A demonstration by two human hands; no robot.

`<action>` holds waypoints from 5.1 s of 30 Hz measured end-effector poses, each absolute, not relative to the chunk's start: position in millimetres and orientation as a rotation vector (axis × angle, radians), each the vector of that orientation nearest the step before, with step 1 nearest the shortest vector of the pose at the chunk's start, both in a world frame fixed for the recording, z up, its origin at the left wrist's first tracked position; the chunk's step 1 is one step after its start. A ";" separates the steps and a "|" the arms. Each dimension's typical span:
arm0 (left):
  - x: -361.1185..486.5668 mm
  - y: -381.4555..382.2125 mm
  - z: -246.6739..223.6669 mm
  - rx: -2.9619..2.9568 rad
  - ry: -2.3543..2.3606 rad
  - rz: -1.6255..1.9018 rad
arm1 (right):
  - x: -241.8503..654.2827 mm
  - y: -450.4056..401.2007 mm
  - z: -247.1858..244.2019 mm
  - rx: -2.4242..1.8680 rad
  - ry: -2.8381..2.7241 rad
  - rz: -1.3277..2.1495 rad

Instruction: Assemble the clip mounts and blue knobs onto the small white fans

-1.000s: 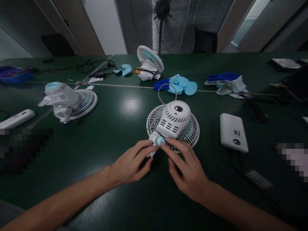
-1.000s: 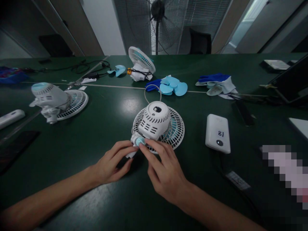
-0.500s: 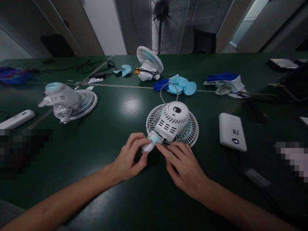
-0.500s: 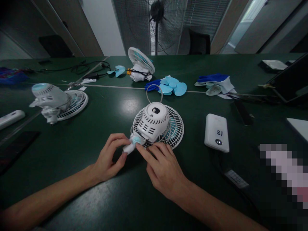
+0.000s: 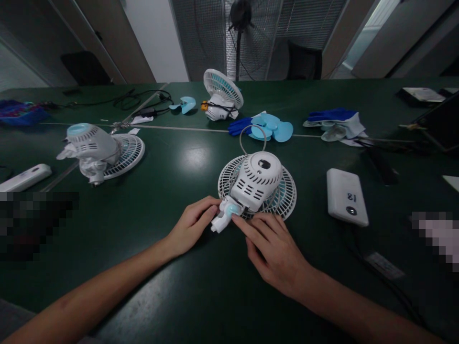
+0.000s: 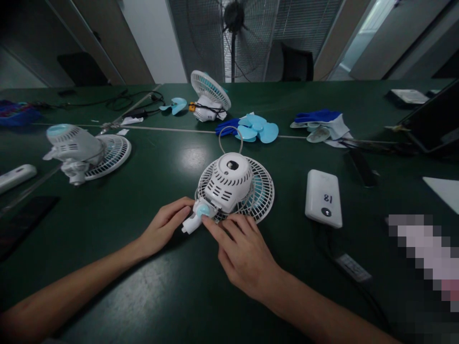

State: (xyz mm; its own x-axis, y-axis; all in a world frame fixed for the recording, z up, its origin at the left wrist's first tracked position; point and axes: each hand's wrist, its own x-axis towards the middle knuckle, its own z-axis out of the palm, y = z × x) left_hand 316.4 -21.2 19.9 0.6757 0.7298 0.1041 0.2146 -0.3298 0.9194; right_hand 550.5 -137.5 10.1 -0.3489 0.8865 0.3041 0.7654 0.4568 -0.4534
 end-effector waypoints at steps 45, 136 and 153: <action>318.6 -24.3 26.8 2.140 0.487 0.516 | 551.9 -140.2 16.8 -1.181 -1.836 0.227; 319.8 -24.4 27.9 2.222 0.402 0.439 | 555.9 -139.6 17.6 -1.174 -1.812 0.303; 319.5 -24.3 25.3 2.241 0.406 0.422 | 557.3 -140.5 16.0 -1.110 -1.827 0.344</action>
